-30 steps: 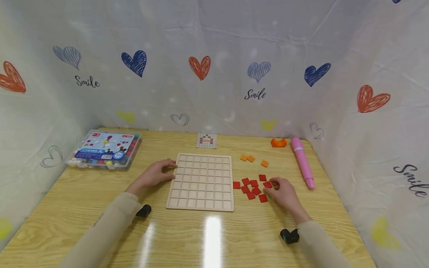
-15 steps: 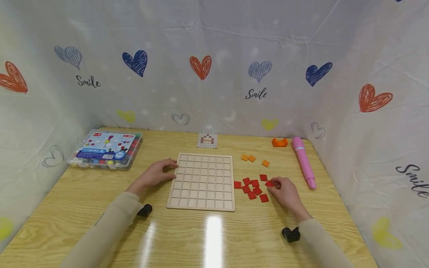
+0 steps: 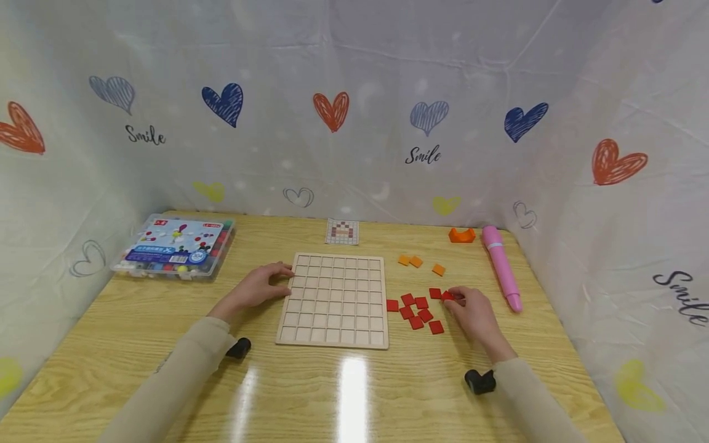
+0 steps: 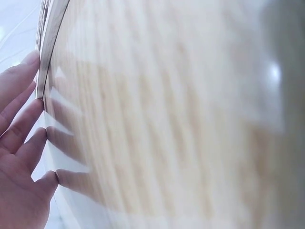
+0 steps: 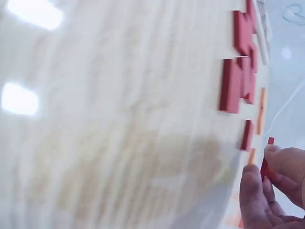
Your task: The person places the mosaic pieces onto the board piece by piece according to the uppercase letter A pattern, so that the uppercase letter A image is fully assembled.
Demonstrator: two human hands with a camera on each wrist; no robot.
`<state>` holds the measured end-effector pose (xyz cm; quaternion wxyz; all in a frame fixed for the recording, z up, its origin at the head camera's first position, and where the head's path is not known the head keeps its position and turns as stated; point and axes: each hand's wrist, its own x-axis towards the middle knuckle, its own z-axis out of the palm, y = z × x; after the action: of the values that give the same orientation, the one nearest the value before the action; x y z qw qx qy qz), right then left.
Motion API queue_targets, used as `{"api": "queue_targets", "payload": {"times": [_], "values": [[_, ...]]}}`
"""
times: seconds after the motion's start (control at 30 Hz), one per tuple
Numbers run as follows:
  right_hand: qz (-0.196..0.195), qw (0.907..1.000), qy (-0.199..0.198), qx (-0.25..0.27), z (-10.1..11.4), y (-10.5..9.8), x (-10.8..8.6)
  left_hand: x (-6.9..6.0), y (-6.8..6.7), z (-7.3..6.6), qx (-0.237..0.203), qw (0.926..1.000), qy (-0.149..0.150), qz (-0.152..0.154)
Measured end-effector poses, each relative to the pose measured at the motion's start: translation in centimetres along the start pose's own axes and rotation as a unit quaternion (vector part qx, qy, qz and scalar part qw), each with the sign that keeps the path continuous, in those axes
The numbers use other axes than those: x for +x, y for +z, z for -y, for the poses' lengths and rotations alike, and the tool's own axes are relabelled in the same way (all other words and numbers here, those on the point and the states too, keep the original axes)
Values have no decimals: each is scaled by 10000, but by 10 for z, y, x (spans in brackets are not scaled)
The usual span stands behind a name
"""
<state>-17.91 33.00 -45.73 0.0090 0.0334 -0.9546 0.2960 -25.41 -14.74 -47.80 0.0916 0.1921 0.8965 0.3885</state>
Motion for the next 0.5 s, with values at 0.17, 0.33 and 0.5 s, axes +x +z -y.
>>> {"api": "queue_targets", "payload": {"times": [0.17,0.33,0.5], "values": [[-175,9997,58,184,9,-5,11,-1,0,-1,-47,10000,-38,-10],[-326,9971,213,651,28,-2,22,-1,-2,-1,-116,9999,-94,-19],[-157,9939,262,1063,52,13,35,0,0,1,-80,10000,-53,18]]}}
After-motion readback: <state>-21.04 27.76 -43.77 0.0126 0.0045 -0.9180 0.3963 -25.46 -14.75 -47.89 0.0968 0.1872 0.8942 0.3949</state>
